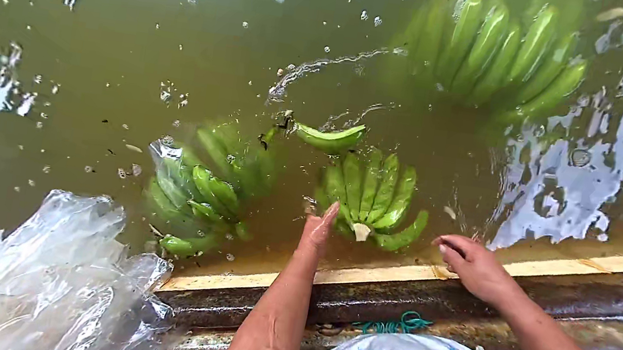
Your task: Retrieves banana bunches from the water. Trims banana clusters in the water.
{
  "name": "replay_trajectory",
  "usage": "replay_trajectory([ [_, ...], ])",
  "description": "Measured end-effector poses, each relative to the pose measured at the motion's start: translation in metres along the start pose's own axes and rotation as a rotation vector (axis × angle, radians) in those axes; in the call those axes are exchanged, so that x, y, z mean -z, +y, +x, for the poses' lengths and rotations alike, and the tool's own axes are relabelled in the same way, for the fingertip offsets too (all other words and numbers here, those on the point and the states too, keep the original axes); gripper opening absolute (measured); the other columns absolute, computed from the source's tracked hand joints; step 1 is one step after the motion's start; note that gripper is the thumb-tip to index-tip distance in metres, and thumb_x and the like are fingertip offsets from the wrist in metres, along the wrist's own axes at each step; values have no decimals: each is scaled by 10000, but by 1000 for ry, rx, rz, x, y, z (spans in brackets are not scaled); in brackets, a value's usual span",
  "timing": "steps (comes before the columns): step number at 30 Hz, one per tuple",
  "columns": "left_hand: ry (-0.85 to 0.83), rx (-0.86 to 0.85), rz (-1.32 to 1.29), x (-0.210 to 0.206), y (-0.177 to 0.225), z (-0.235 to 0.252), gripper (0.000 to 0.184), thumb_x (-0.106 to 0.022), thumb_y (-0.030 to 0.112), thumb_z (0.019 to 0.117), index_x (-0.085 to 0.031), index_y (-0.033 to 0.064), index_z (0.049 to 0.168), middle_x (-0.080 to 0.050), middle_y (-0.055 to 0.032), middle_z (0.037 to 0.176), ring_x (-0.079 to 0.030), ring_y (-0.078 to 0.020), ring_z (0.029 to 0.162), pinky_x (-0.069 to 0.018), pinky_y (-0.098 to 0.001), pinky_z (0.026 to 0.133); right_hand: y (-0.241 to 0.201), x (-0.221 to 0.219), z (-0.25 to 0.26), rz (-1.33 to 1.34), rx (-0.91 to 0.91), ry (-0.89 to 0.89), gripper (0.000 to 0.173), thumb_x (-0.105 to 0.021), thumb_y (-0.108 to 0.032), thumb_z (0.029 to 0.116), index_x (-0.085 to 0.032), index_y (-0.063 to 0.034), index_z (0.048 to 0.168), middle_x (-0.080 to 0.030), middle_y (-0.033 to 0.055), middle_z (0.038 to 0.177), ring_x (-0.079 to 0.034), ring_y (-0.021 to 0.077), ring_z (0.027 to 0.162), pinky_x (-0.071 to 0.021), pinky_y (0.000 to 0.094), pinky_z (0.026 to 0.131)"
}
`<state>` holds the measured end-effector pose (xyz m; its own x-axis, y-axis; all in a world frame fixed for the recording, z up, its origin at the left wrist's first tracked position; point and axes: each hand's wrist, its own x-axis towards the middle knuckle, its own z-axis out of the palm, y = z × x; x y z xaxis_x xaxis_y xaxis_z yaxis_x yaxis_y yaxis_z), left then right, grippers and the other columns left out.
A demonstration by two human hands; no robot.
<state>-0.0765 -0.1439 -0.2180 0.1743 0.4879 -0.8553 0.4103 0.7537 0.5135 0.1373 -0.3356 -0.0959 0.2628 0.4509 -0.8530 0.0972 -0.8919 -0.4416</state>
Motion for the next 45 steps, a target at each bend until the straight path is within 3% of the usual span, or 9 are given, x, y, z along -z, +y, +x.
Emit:
replay_trajectory([
  [5, 91, 2, 164, -41, 0, 13, 1237, -901, 173, 787, -1, 87, 1632, -389, -324, 1526, -530, -415, 1322, -505, -545, 1048, -9, -10, 12, -272, 155, -184, 341, -474, -190, 1092, -690, -14, 1288, -668, 240, 1234, -626, 378, 1182, -450, 547, 1056],
  [15, -55, 103, 429, -43, 43, 1, 761, -755, 350, 927, -379, 28, 1505, -618, -271, 1276, -641, -382, 1147, -538, -561, 958, -38, -12, 59, -611, 158, -353, 400, -508, -296, 1087, -713, 35, 995, -697, 253, 978, -659, 446, 1029, -475, 649, 909],
  [20, -108, 56, 392, -45, 44, -6, 796, -770, 281, 922, -325, 55, 1542, -627, -252, 1275, -655, -353, 1137, -544, -543, 967, -45, -4, 72, -581, 240, -319, 404, -575, -316, 1061, -716, 13, 873, -673, 183, 786, -669, 364, 823, -505, 604, 773],
  [26, -30, -56, 232, -51, 30, 3, 729, -718, 182, 948, -320, 34, 1541, -619, -254, 1277, -656, -338, 1109, -548, -516, 942, -47, -7, 64, -471, 348, -164, 371, -536, -255, 1077, -713, 26, 912, -697, 203, 843, -691, 383, 877, -519, 616, 813],
  [29, 6, -20, 264, -45, 20, 14, 691, -705, 228, 967, -365, 19, 1531, -632, -267, 1265, -655, -362, 1121, -540, -539, 958, -69, 74, 30, -104, 236, 215, 361, -453, -211, 1104, -660, 74, 1027, -621, 124, 818, -564, 187, 696, -494, 398, 693],
  [33, 9, 212, 176, -32, 29, 18, 603, -663, 353, 998, -454, 28, 1460, -657, -229, 1169, -666, -325, 1010, -565, -505, 861, -38, 209, -4, -10, 259, 616, 281, -468, -416, 1068, -598, -243, 888, -430, -174, 594, -363, -57, 430, -360, 162, 403],
  [37, -28, 415, 147, -27, 44, 12, 525, -614, 449, 999, -541, 67, 1353, -641, -199, 1105, -640, -303, 898, -554, -473, 735, -36, 147, -22, -84, -24, 358, 312, -483, -234, 1094, -605, -1, 1260, -581, 146, 829, -558, 239, 656, -506, 474, 629],
  [41, -14, 454, 106, -26, 38, 5, 573, -560, 515, 1017, -497, 98, 1406, -629, -198, 1112, -629, -296, 884, -545, -445, 728, -32, 32, -2, -81, -96, -191, 351, -420, -197, 1112, -562, -4, 1368, -628, 175, 1087, -626, 226, 854, -540, 425, 806],
  [45, 22, 340, 4, -26, 24, -1, 563, -632, 341, 1015, -438, 46, 1454, -641, -232, 1172, -662, -327, 972, -573, -479, 793, -33, -9, -5, -189, 31, -300, 366, -447, -197, 1099, -594, 15, 1359, -609, 242, 1325, -620, 334, 1183, -478, 492, 1036],
])
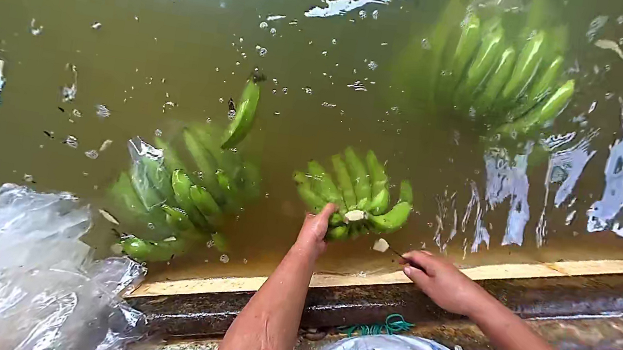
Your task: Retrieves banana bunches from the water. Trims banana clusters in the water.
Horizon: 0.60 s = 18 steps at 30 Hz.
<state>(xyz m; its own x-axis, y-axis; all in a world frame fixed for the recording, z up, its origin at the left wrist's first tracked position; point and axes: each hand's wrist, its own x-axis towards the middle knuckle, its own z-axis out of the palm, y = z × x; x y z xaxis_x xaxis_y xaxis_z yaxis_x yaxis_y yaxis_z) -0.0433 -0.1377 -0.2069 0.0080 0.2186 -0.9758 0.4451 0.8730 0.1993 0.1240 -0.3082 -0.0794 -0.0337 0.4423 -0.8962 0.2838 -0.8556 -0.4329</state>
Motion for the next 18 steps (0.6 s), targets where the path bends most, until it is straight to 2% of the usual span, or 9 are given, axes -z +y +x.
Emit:
replay_trajectory([
  [2, 3, -51, -28, 4, -9, 5, 607, -631, 294, 1022, -363, 55, 1511, -636, -241, 1168, -666, -325, 963, -579, -478, 788, 11, 7, -1, 39, -99, 37, 379, -425, -179, 1111, -568, 38, 1386, -631, 231, 1291, -637, 313, 1156, -482, 468, 1036],
  [3, -12, -55, -41, 9, -10, 6, 637, -615, 286, 1027, -309, 82, 1547, -629, -236, 1173, -662, -320, 964, -577, -475, 785, 24, 12, -1, 165, -177, 97, 362, -399, -172, 1121, -562, 32, 1373, -655, 166, 1128, -662, 225, 942, -543, 382, 887],
  [4, -31, -42, -57, 15, -8, 4, 617, -588, 289, 1035, -303, 97, 1547, -625, -223, 1163, -655, -311, 954, -570, -471, 774, 43, 17, 0, 394, -249, 194, 332, -369, -172, 1130, -563, 8, 1330, -611, 67, 920, -607, 122, 710, -547, 272, 695],
  [6, -59, 21, -80, 28, -1, -13, 432, -503, 358, 1055, -467, 88, 1390, -637, -178, 1056, -639, -287, 863, -550, -457, 701, 83, 29, -6, 949, -329, 476, 300, -347, -199, 1129, -592, -33, 1181, -546, -11, 702, -502, 60, 511, -473, 204, 499],
  [8, -126, 64, -162, 45, -5, -40, 434, -367, 455, 1085, -553, 88, 1224, -638, -144, 960, -632, -268, 781, -539, -438, 641, 110, 44, -27, 1274, -245, 675, 328, -332, -236, 1122, -608, -61, 1101, -535, -48, 654, -477, 20, 468, -431, 160, 441],
  [10, -179, 35, -302, 63, -22, -73, 499, -288, 508, 1086, -568, 101, 1153, -651, -127, 898, -633, -252, 711, -531, -409, 575, 131, 46, -58, 1364, -113, 678, 393, -270, -270, 1126, -614, -80, 1111, -529, -76, 648, -476, -19, 459, -418, 115, 421],
  [12, -214, -60, -462, 76, -44, -105, 558, -223, 552, 1078, -571, 116, 1100, -667, -116, 836, -638, -235, 646, -531, -379, 525, 147, 32, -82, 1414, -71, 641, 418, -246, -275, 1123, -614, -91, 1048, -555, -70, 646, -482, -31, 447, -411, 99, 405],
  [15, -190, -196, -740, 88, -75, -147, 608, -203, 590, 1059, -576, 111, 1042, -678, -125, 816, -659, -246, 647, -551, -383, 533, 166, -4, -98, 1529, -173, 551, 401, -249, -268, 1118, -575, -92, 967, -569, -53, 656, -456, -38, 419, -374, 87, 373],
  [18, -199, -393, -968, 101, -106, -181, 667, -154, 620, 1043, -598, 123, 1004, -705, -121, 817, -688, -252, 657, -568, -388, 527, 176, -45, -104, 1581, -178, 329, 456, -220, -334, 1124, -571, -119, 927, -615, -53, 659, -492, -29, 426, -395, 99, 383],
])
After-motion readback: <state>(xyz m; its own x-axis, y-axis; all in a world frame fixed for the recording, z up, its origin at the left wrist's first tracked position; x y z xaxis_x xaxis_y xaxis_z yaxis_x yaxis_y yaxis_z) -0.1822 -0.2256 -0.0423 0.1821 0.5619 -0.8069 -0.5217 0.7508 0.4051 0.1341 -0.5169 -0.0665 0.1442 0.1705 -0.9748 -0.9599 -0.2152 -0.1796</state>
